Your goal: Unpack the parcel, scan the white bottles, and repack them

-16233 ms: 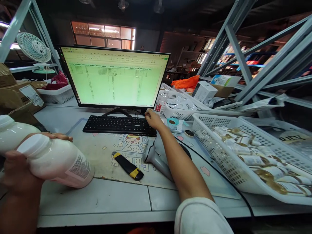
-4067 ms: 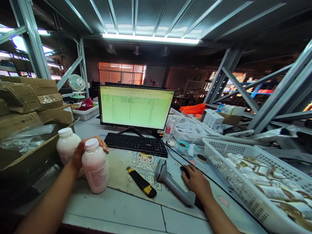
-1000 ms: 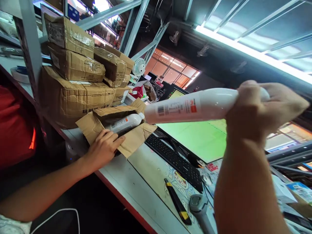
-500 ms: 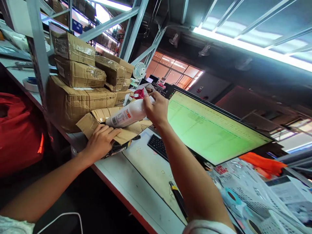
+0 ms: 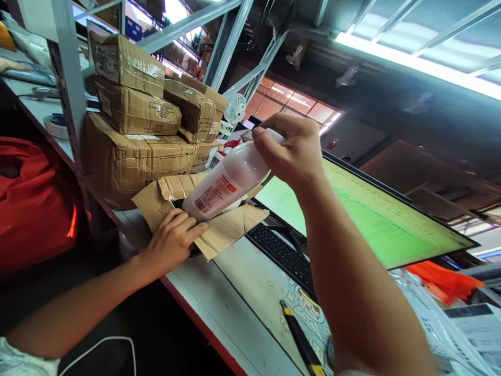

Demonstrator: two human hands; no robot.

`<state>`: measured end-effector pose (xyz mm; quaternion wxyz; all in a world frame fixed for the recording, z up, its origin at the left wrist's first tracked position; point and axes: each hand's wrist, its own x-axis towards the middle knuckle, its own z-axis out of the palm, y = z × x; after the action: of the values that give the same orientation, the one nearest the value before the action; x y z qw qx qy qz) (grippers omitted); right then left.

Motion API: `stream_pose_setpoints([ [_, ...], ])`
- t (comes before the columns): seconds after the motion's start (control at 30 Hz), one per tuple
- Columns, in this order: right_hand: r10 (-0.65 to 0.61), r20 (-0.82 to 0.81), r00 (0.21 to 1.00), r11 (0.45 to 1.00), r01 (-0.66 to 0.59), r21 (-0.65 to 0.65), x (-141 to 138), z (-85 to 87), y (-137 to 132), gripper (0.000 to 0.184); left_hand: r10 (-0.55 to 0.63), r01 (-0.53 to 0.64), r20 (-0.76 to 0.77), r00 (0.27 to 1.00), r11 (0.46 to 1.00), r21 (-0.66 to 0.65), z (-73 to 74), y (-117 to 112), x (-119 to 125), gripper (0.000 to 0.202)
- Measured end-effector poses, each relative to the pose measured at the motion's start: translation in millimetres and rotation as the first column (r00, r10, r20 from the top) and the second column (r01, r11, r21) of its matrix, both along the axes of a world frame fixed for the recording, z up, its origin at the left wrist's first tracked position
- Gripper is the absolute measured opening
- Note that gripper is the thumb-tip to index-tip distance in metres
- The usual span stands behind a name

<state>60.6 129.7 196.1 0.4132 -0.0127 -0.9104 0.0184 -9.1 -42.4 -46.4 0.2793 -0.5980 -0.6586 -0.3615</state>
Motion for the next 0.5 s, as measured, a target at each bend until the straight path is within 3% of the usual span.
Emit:
stream_pose_setpoints([
  [0.2, -0.047, 0.160, 0.986, 0.997, 0.036, 0.069, -16, 26.4, -8, 0.020, -0.029, 0.029, 0.019, 0.999, 0.999, 0.040, -0.7, -1, 4, 0.035],
  [0.27, -0.083, 0.178, 0.981, 0.993, 0.067, 0.092, -21, 25.3, -11, 0.020, -0.028, 0.027, 0.022, 0.999, 0.998, 0.051, -1.4, 0, 5, 0.034],
  [0.33, -0.155, 0.143, 0.978, 0.983, 0.139, 0.118, -27, 8.9, -14, 0.022, -0.017, 0.015, 0.026, 1.000, 0.998, 0.067, -2.1, 2, 4, 0.033],
  [0.4, -0.243, 0.105, 0.964, 0.966, 0.231, 0.113, -30, -21.4, -17, 0.025, -0.005, 0.003, 0.030, 1.000, 0.997, 0.076, -2.5, 2, 1, 0.031],
  [0.5, -0.310, 0.259, 0.915, 0.949, 0.313, 0.032, -34, -71.4, -15, 0.031, 0.017, -0.019, 0.029, 0.999, 0.998, 0.067, -1.8, 1, -3, 0.030],
])
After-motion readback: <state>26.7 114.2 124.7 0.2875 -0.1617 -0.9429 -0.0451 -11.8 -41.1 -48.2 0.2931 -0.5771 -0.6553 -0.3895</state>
